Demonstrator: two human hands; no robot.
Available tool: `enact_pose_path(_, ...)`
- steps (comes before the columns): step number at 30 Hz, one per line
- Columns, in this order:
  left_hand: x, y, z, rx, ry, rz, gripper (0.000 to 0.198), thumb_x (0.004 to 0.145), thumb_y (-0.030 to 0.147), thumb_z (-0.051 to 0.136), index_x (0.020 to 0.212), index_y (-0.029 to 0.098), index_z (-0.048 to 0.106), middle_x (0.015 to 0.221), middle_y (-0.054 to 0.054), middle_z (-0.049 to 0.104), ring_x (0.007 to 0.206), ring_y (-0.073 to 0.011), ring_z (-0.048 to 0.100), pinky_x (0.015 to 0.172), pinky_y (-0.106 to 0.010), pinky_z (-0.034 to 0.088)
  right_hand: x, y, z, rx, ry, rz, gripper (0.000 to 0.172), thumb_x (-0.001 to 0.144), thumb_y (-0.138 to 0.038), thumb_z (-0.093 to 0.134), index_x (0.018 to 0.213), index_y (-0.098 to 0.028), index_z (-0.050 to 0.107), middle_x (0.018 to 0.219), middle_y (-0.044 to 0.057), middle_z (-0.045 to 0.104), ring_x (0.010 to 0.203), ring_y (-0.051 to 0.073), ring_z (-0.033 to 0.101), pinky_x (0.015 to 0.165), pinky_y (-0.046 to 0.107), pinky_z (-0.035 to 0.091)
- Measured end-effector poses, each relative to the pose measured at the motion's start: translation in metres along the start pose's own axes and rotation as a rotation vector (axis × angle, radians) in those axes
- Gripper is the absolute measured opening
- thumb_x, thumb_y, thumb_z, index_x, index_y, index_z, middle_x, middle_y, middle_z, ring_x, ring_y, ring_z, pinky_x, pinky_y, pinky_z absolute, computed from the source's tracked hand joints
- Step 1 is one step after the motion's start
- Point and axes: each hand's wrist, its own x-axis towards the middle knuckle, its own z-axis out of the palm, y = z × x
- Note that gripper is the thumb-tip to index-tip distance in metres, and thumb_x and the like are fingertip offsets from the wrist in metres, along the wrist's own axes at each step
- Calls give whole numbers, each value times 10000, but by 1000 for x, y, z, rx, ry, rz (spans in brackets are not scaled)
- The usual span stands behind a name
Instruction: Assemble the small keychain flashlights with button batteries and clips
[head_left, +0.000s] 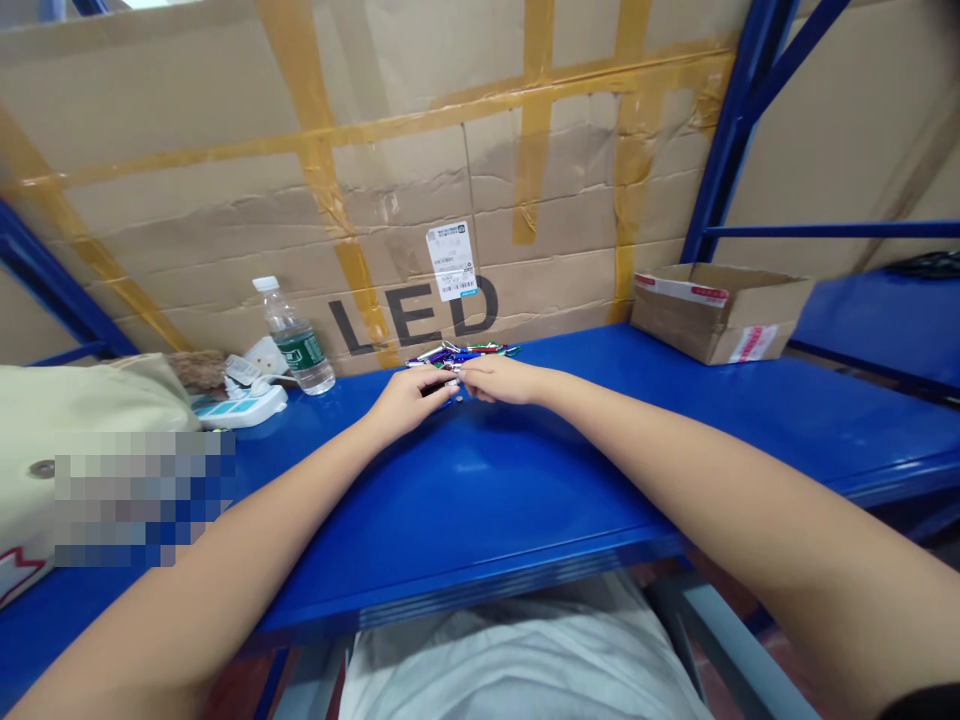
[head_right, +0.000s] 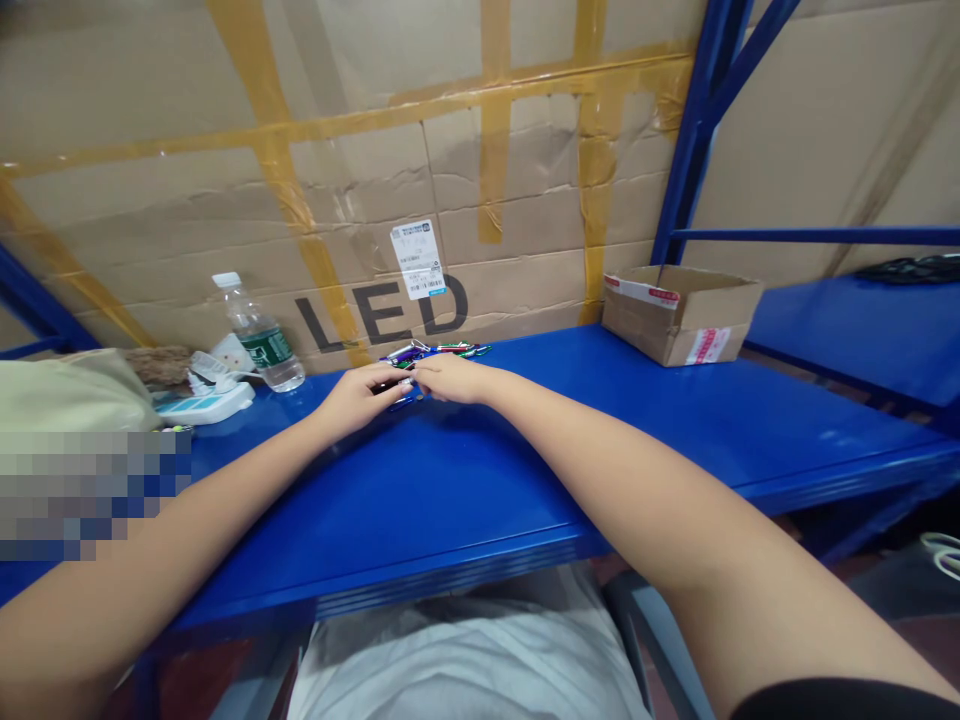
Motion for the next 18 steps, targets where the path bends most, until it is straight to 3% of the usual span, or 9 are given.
enact_pose_path(3, 0, 0, 2, -40, 12, -41, 219, 853, 319, 589, 987, 189, 703, 951, -55, 729, 852, -183, 663, 773, -316, 519, 1, 1, 0, 30, -7, -2, 254, 905, -226, 339, 711, -179, 496, 577, -10, 491, 564, 127, 472, 555, 238, 361)
enact_pose_path(6, -1, -1, 5, -199, 25, -169, 253, 798, 323, 642, 1005, 178, 664, 925, -52, 730, 830, -178, 675, 742, -301, 530, 0, -4, -2, -10, -19, 33, 200, 867, -193, 390, 685, -183, 472, 577, -18, 486, 553, 116, 456, 526, 229, 334)
enact_pose_path(10, -2, 0, 6, -377, 26, -350, 279, 752, 385, 673, 896, 156, 607, 764, -28, 707, 620, -138, 649, 585, -244, 512, -2, -8, -5, -49, 2, 32, 224, 876, -210, 411, 654, -186, 427, 588, -20, 496, 543, 103, 452, 517, 222, 325)
enact_pose_path(14, -2, 6, 3, -401, 28, -404, 310, 861, 457, 510, 846, 154, 574, 719, -22, 683, 426, -73, 506, 455, -200, 413, -4, -11, -3, -10, -21, 10, 229, 923, -257, 368, 708, -192, 417, 619, -25, 510, 483, 90, 446, 483, 221, 331)
enact_pose_path(18, -1, 11, 1, -298, 76, -437, 340, 929, 442, 370, 782, 171, 514, 554, 21, 601, 373, -75, 436, 413, -191, 339, -5, -18, -1, -82, -17, -55, 187, 923, -214, 385, 742, -187, 425, 703, -7, 539, 545, 95, 474, 537, 226, 355)
